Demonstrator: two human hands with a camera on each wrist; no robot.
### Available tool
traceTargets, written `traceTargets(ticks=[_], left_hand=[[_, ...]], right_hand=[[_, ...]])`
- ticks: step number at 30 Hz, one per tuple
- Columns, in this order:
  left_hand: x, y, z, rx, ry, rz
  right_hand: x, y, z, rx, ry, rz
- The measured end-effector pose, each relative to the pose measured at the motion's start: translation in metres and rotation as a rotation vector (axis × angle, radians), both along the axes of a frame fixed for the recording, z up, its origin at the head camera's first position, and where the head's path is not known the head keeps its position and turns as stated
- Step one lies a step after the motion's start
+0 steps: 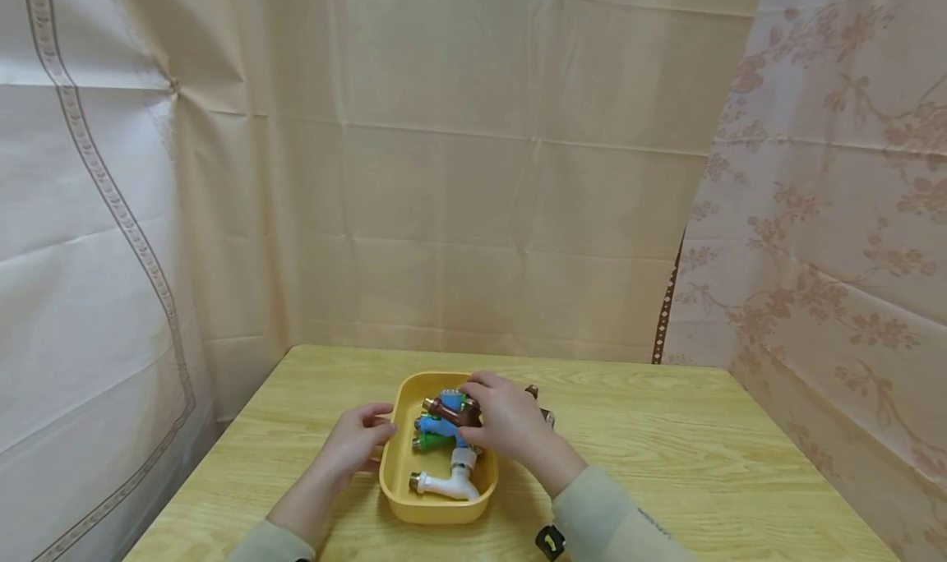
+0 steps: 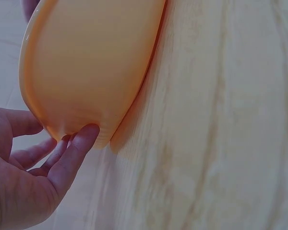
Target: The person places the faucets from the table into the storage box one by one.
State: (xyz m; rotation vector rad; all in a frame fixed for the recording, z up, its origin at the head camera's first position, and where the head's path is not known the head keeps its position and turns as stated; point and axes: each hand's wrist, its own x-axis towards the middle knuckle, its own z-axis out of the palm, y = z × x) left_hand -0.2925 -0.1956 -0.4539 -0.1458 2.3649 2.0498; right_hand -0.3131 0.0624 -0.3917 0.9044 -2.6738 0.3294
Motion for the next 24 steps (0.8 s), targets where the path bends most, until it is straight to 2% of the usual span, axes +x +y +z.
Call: traceTargets(ticks=[18, 24], left_hand=[[0.001, -0.001, 0.0, 0.02, 0.015, -0.013], [0.001, -0.001, -0.001, 0.023, 0.02, -0.008]], right_hand=[[0.004, -0.018, -0.011, 0.11, 0.03, 0.041], [0.006, -0.02, -0.012, 0.104, 0.037, 0.066]])
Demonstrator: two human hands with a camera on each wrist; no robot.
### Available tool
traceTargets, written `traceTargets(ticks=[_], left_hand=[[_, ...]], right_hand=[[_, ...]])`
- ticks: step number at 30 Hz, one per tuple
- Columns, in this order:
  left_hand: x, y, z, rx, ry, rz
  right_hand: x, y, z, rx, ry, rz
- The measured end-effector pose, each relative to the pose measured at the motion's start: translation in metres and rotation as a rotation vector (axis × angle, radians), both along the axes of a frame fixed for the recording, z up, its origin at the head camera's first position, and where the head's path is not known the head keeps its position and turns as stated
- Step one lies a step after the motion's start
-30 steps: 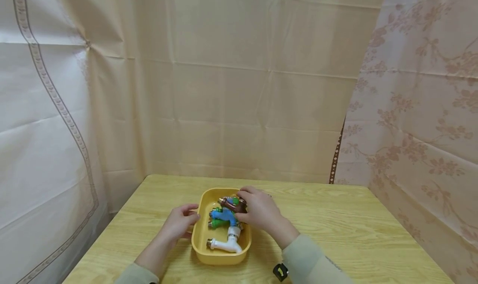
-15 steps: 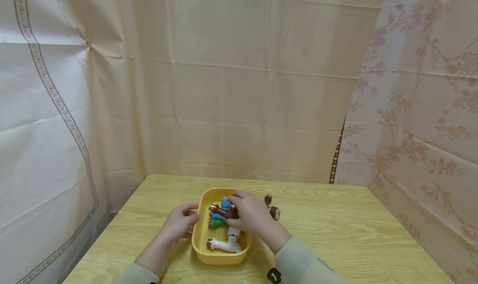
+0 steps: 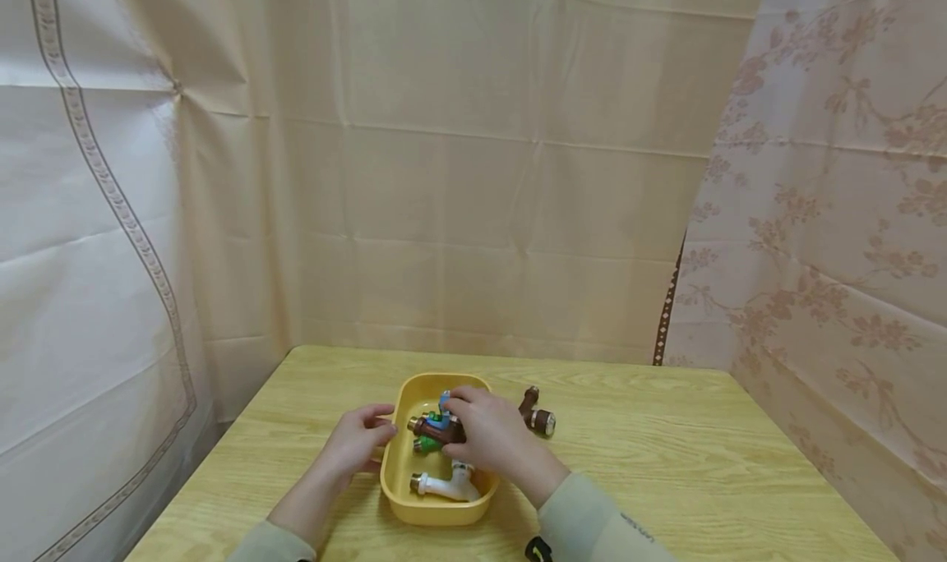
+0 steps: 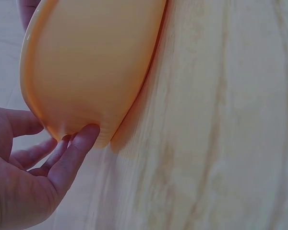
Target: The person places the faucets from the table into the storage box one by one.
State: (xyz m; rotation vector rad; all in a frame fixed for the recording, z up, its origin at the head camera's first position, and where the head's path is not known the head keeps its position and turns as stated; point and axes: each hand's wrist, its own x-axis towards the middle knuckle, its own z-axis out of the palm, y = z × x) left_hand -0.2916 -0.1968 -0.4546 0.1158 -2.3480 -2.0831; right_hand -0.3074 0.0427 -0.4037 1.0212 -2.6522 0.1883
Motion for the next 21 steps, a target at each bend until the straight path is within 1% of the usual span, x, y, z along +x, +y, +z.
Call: traceTargets(ticks=[5, 12, 16, 21], left_hand=[[0.0016, 0.0004, 0.0015, 0.0, -0.008, 0.002], [0.0007, 0.0007, 0.0028, -0.01, -0.022, 0.001], [0.0015, 0.0005, 0.0035, -0.014, -0.022, 0.002], [0.0016, 0.0002, 0.0038, -0.019, -0.014, 0.002]], right_hand=[[0.0009, -0.0003, 0.0012, -0.04, -0.036, 0.014], [0.0015, 0.0026, 0.0042, -0.072, -0.054, 0.01], [0.001, 0.0047, 0.0055, -0.088, -0.074, -0.003], [-0.0001, 0.0072, 0.0085, -0.081, -0.075, -0.026]])
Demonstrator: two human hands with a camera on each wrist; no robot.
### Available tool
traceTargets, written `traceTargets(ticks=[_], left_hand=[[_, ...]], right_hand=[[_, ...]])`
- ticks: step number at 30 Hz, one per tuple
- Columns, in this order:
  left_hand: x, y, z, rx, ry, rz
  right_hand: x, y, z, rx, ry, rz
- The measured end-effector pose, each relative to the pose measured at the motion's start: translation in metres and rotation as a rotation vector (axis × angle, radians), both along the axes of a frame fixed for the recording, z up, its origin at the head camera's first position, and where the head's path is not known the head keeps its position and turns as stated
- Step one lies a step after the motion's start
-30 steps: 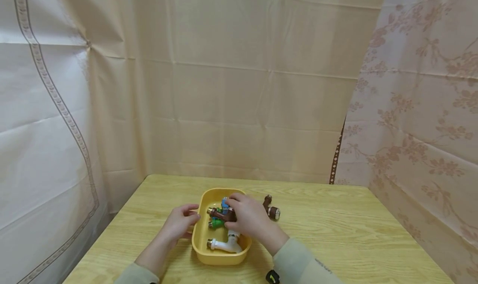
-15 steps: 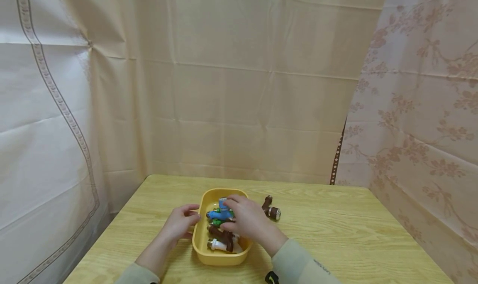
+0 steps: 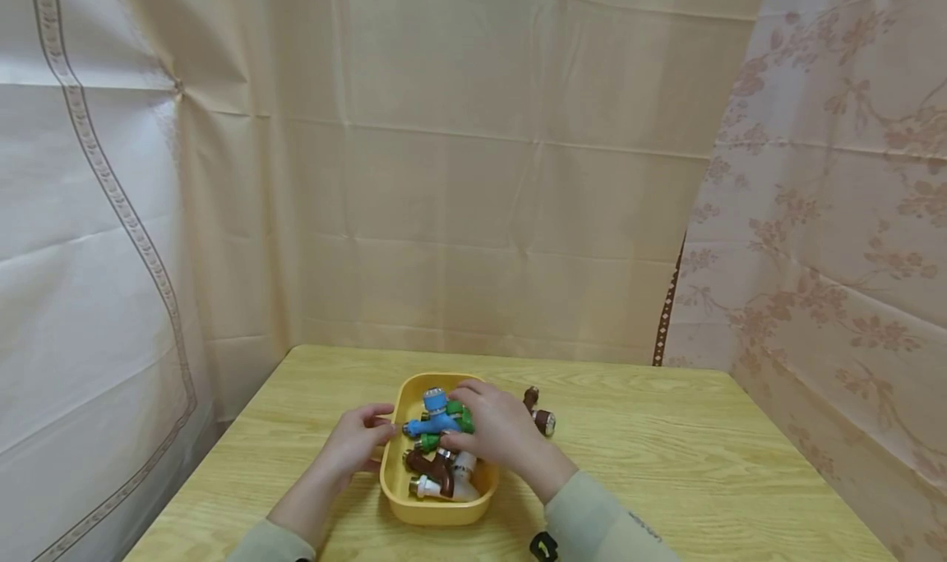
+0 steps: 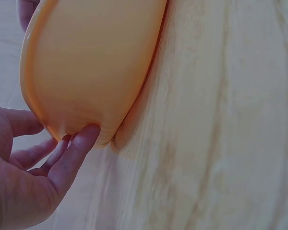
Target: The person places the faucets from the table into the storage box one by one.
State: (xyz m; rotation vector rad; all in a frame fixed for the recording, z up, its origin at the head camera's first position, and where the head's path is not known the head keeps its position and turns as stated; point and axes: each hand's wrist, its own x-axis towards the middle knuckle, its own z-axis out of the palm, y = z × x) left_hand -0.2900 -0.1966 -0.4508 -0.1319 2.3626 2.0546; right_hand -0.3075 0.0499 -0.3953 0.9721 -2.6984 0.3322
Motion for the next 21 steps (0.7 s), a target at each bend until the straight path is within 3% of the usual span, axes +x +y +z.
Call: traceTargets(ticks=[12, 21], left_hand=[[-0.001, 0.0, -0.001, -0.002, -0.004, 0.001], [0.0, 0.0, 0.0, -0.001, -0.014, 0.001]], right_hand=[[-0.005, 0.011, 0.013, -0.05, 0.045, -0.012], [-0.008, 0.025, 0.026, -0.15, 0.08, -0.003]])
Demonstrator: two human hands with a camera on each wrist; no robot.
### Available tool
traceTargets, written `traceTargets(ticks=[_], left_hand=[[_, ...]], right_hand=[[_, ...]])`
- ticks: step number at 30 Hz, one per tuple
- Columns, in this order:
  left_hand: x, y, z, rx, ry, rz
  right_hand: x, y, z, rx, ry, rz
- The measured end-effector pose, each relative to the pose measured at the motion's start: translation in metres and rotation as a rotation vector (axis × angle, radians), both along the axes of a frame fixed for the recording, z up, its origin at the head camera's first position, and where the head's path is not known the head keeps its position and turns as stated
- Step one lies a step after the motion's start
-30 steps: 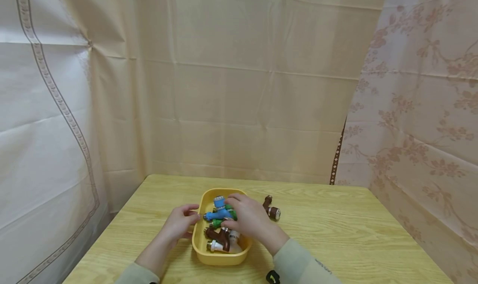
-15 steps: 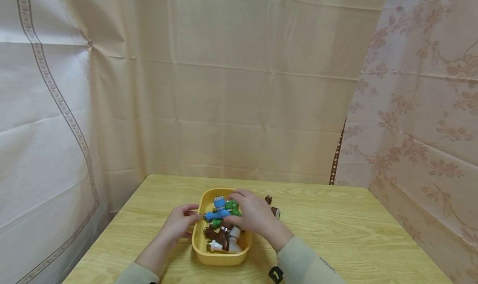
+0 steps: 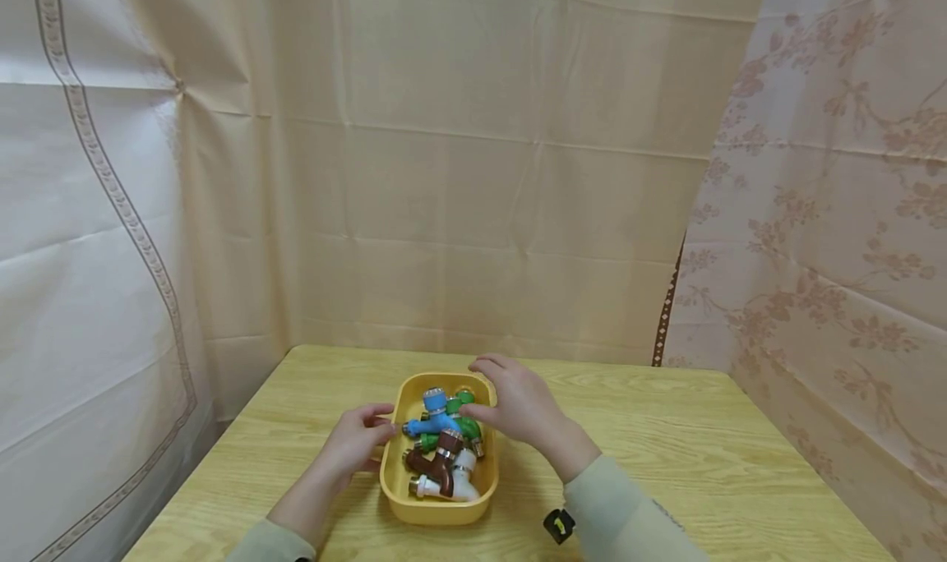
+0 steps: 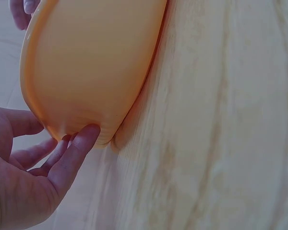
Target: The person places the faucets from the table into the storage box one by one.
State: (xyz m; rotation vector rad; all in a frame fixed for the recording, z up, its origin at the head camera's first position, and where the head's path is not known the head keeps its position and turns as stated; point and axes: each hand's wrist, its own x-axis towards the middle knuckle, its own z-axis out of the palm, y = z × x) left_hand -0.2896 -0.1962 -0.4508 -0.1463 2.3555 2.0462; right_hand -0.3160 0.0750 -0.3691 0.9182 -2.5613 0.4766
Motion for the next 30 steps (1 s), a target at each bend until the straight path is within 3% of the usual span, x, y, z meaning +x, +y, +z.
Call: traceTargets(ticks=[18, 30], left_hand=[[-0.002, -0.001, -0.002, -0.009, -0.004, 0.003], [-0.002, -0.002, -0.002, -0.009, -0.009, 0.003]], right_hand=[[-0.015, 0.035, 0.018, -0.108, -0.084, -0.098], [-0.027, 0.057, 0.017, -0.146, -0.147, -0.142]])
